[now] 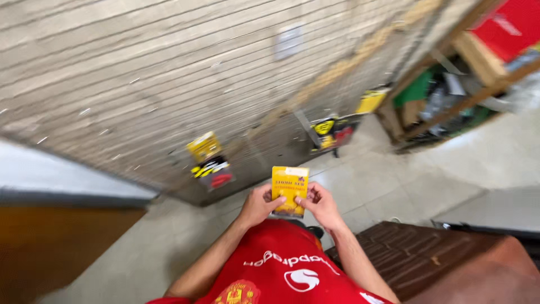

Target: The person takes various packaged accessories from a cardboard box and a small table and hangs them onto a metal mesh display rack one by one.

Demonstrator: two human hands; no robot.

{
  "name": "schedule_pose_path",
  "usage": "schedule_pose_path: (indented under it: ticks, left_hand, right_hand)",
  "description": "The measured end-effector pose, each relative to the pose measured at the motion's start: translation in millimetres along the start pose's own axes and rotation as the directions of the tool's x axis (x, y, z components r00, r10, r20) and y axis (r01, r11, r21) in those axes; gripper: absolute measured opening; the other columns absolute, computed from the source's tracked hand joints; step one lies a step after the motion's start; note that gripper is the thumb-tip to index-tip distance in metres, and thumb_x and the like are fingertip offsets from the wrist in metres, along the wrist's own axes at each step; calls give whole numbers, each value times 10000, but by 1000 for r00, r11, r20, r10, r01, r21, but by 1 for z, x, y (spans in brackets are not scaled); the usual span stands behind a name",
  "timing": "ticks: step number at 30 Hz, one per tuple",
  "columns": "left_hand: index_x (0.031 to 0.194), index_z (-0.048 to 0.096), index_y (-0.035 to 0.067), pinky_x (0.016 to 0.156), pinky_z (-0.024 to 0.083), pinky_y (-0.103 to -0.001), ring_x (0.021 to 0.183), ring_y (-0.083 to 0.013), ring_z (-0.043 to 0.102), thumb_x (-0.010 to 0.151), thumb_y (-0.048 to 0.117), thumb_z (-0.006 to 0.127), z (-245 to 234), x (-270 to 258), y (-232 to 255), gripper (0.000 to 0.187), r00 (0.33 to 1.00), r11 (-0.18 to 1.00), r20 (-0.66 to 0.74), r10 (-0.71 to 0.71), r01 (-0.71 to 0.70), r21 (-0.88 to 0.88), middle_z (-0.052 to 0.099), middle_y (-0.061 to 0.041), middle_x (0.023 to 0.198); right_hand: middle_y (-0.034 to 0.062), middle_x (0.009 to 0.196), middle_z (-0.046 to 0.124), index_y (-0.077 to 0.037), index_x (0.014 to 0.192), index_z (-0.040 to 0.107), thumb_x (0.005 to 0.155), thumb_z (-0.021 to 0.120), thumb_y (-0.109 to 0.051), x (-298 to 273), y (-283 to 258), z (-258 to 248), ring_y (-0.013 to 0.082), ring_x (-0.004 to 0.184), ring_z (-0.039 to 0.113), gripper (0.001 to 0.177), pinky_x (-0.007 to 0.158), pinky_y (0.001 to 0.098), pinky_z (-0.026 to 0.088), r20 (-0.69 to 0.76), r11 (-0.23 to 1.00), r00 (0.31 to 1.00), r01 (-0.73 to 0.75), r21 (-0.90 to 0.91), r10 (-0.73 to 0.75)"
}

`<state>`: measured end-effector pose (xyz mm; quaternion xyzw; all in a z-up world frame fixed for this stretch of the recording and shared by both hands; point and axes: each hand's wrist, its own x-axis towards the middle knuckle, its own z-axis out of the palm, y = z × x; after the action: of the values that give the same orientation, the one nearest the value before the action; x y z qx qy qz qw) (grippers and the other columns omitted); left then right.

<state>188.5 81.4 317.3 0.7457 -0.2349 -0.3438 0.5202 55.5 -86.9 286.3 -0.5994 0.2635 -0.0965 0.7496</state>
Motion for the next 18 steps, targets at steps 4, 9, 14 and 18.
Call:
schedule_pose_path:
  ticks: [4, 9, 14, 18]
  left_hand:
    - [929, 717, 36, 620, 586, -348, 695, -243, 764, 824, 295, 844, -64, -20, -39, 306, 987, 999, -158, -21, 26, 32, 761, -126, 737]
    - [978, 700, 84, 633, 595, -322, 713, -217, 776, 884, 317, 800, -121, -44, -65, 271, 958, 988, -268, -106, 131, 76, 781, -101, 788]
    - [1076, 670, 87, 732, 580, -521, 885, -391, 756, 880, 408, 768, -151, -45, -70, 388, 933, 970, -346, -99, 168, 174, 772, -194, 856]
    - [1410, 490, 34, 802, 599, -530, 933, -395, 761, 950, 193, 705, -168, -29, -64, 532, 934, 980, -357, -14, 83, 180, 765, -234, 1039]
  right_hand:
    - [27, 806, 687, -60, 1038, 699, 808, 870, -12, 24, 11, 69, 69, 727, 607, 290, 714, 227, 529, 45, 999, 999, -8, -41, 10]
    - [70, 890, 704, -38, 1111, 704, 799, 869, -13, 47, 42, 150, 127, 801, 649, 354, 759, 279, 555, 47, 997, 999, 12, -72, -9]
    - [136, 983, 712, 8, 1210, 658, 833, 833, -35, 75, 53, 196, 200, 875, 658, 418, 786, 353, 562, 57, 965, 994, 101, -242, -90]
    - [191, 1116, 686, -65, 1437, 550, 962, 741, -71, 102, 47, 216, 283, 972, 686, 511, 840, 444, 586, 29, 919, 976, 212, -331, -214]
